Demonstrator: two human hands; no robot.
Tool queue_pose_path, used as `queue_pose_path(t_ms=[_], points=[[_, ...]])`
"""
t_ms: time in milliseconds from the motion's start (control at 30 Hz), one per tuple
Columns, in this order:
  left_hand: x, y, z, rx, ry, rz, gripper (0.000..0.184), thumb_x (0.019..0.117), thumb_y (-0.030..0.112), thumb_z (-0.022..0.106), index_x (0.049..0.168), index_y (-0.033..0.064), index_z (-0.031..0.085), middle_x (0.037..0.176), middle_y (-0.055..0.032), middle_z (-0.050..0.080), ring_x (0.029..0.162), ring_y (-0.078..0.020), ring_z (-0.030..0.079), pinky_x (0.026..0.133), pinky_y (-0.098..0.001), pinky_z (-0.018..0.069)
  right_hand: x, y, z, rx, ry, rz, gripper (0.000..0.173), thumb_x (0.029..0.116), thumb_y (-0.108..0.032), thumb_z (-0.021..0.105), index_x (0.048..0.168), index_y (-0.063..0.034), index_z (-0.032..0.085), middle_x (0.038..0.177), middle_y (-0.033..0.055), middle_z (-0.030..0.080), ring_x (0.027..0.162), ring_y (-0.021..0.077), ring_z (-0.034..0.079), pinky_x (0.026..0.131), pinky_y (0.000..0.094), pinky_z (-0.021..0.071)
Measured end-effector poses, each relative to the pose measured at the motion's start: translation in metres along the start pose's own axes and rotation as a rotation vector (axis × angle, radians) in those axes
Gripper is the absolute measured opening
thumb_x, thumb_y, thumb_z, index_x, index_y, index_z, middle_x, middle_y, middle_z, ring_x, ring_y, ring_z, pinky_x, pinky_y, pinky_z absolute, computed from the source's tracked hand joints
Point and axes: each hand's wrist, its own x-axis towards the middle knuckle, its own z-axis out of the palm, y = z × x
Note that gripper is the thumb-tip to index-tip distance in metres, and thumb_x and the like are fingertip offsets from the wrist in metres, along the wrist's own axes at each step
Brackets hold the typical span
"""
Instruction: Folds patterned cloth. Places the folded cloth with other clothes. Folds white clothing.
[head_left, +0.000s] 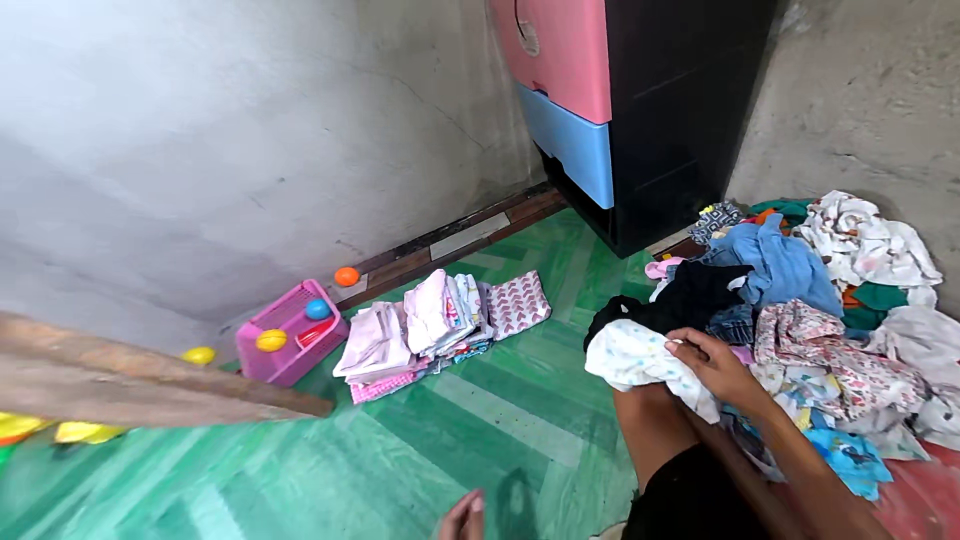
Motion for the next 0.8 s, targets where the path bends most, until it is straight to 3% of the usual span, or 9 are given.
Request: queue_pose_path(t_ms=[67,167,267,333,433,500,567,633,800], points=[[0.001,0.015,0.038,-0.137,-0.108,0.147,0.025,0.1003,0.005,0.057,0.117,-0.0123,0.063,0.113,-0.0161,0.071,0.105,-0.0157,0.069,0.096,-0.0346,0.0563,-0.001,-0.021,0.019,0.121,-0.07,-0.007,0.023,0.1031,-0.015,0.056,0.117,0.0021,0.065,0.091,0.002,0.068,0.077,-0.0013,0.062,0.074,0.0175,0.0531],[0.005,0.031,0.083,-0.205,-0.164,0.243,0.025,0.1021,0.008,0.056,0.12,-0.0063,0.066,0.117,-0.0131,0.071,0.105,-0.0167,0.07,0.094,-0.034,0.0588,-0.004,-0.037,0.048,0.273,-0.191,-0.044,0.02,0.1021,-0.012,0.057,0.114,-0.0005,0.067,0.091,-0.0016,0.07,0.079,-0.0009,0.066,0.075,0.0175,0.0562],[0.004,0.039,0.103,-0.139,-0.14,0.2,0.048,0.0994,0.015,0.061,0.143,-0.0043,0.051,0.141,-0.0197,0.057,0.124,-0.0234,0.061,0.1,-0.0396,0.0547,-0.006,-0.04,0.071,0.354,-0.339,-0.101,0.017,0.1023,-0.013,0.057,0.113,-0.0034,0.068,0.09,-0.0056,0.071,0.079,-0.0013,0.067,0.074,0.0175,0.0577],[0.004,0.037,0.102,-0.164,-0.126,0.195,0.058,0.0958,0.013,0.065,0.148,-0.0039,0.045,0.147,-0.0199,0.052,0.13,-0.023,0.057,0.103,-0.0396,0.0531,-0.006,-0.043,0.082,0.389,-0.432,-0.084,0.017,0.1031,-0.014,0.057,0.113,-0.0053,0.068,0.09,-0.0062,0.072,0.079,-0.0008,0.068,0.074,0.0179,0.0577],[0.005,0.036,0.089,-0.28,-0.088,0.148,0.032,0.0953,-0.001,0.057,0.126,-0.0072,0.061,0.121,-0.0124,0.069,0.105,-0.0135,0.069,0.091,-0.0313,0.0591,-0.006,-0.043,0.094,0.369,-0.498,0.01,0.018,0.104,-0.015,0.056,0.114,-0.0048,0.067,0.088,-0.0036,0.07,0.076,0.0005,0.067,0.072,0.0184,0.0571],[0.008,0.036,0.079,-0.294,-0.026,0.113,0.027,0.095,-0.005,0.051,0.118,-0.0084,0.065,0.112,-0.0104,0.072,0.098,-0.0109,0.071,0.088,-0.0282,0.0593,-0.005,-0.042,0.097,0.108,-0.529,0.036,0.025,0.1053,-0.023,0.057,0.119,-0.0048,0.066,0.096,0.0027,0.07,0.082,0.0045,0.066,0.076,0.0217,0.0558],[0.011,0.038,0.072,-0.281,0.047,0.09,0.029,0.0941,-0.007,0.049,0.118,-0.0098,0.064,0.111,-0.011,0.072,0.097,-0.0097,0.07,0.088,-0.027,0.0586,-0.005,-0.037,0.104,-0.232,-0.563,-0.024,0.034,0.1061,-0.026,0.054,0.13,-0.0046,0.065,0.121,0.0143,0.067,0.105,0.0206,0.066,0.093,0.0362,0.054],[0.013,0.037,0.069,-0.266,0.076,0.079,0.029,0.094,-0.007,0.049,0.118,-0.0099,0.064,0.112,-0.012,0.072,0.098,-0.0107,0.07,0.088,-0.0274,0.0589,-0.008,-0.021,0.117,-0.353,-0.575,-0.084,0.037,0.1045,-0.025,0.054,0.134,-0.0049,0.063,0.136,0.021,0.059,0.125,0.0337,0.058,0.108,0.0467,0.0463],[0.013,0.033,0.072,-0.247,-0.025,0.106,0.031,0.0929,-0.006,0.048,0.116,-0.0063,0.068,0.119,-0.0137,0.069,0.106,-0.0133,0.067,0.091,-0.0285,0.0573,-0.018,-0.03,0.141,-0.121,-0.66,-0.159,0.033,0.1027,-0.02,0.06,0.131,-0.0034,0.065,0.131,0.0162,0.064,0.124,0.0257,0.06,0.107,0.0396,0.048]])
